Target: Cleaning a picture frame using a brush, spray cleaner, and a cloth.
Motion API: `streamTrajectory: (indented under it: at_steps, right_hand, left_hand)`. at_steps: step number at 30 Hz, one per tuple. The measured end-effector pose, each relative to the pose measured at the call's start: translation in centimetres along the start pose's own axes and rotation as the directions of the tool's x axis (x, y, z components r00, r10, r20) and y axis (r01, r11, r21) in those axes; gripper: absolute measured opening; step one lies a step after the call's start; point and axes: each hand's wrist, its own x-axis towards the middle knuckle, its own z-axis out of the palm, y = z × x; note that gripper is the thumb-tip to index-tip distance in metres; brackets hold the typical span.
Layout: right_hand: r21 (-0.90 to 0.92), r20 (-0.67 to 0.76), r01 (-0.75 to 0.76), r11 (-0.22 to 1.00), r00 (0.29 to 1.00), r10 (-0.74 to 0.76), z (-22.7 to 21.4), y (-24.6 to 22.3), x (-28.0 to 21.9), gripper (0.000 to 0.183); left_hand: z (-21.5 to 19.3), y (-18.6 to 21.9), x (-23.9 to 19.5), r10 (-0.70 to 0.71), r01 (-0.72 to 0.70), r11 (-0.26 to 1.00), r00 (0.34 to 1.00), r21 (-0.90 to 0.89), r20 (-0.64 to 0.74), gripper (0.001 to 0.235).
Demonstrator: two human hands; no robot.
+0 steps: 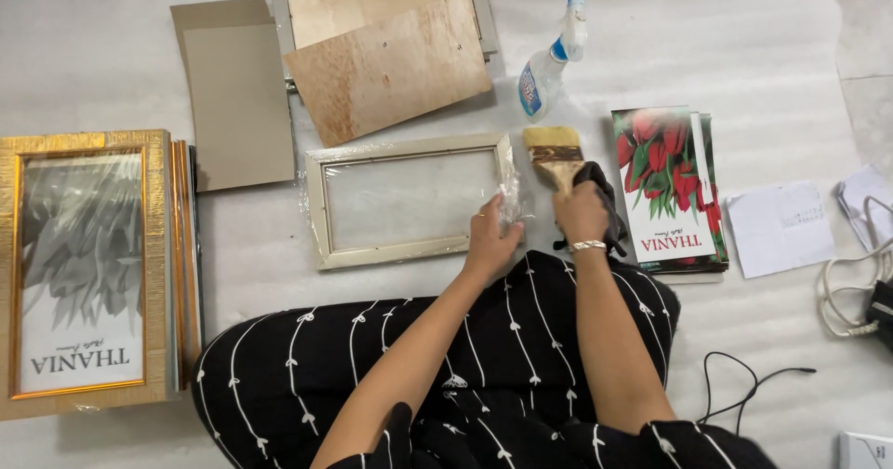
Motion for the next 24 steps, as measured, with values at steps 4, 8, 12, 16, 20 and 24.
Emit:
streamTrajectory:
  at_steps: [4,8,12,16,20,24]
  right_hand:
    - [0.140,-0.222,0.031,0.990,0.975,0.001,-6.4,-0.3,-3.7,0.038]
    - [0.550,-0.336,0.315,0.773,0.931,-0.140,-9.5,-0.8,-5.7,0.034]
    - [0.884,-0.176,0.293,0.364,0.931,-0.320,-12.2,-3.9,-9.5,0.032]
    - [0.729,-0.214,0.414,0.545,0.894,-0.394,-12.3,-3.9,-9.7,0.040]
    - [0.385,-0.272,0.614,0.689,0.789,-0.551,-13.4,-6.1,-11.8,0.038]
    - [0.316,-0.177,0.534,0.784,0.845,-0.504,-14.1,-9.3,-14.6,0.037]
  left_hand:
    - [4.7,-1.9,0.9,0.041,-0.050,0.988,0.997,0.145,0.063,0.056]
    - [7.7,0.4,1.7,0.062,-0.074,0.983,0.995,0.170,0.073,0.060]
    - [9.5,3.1,2.6,-0.100,0.080,0.995,0.905,0.066,0.414,0.070]
    - [11.2,2.8,0.3,0.429,-0.442,0.693,0.888,0.570,0.168,0.059]
    - [10.5,3.7,0.3,0.445,-0.456,0.596,0.873,0.661,0.201,0.052]
    - [8.1,5.9,-0.7,0.389,-0.426,0.871,0.902,-0.244,-0.185,0.049]
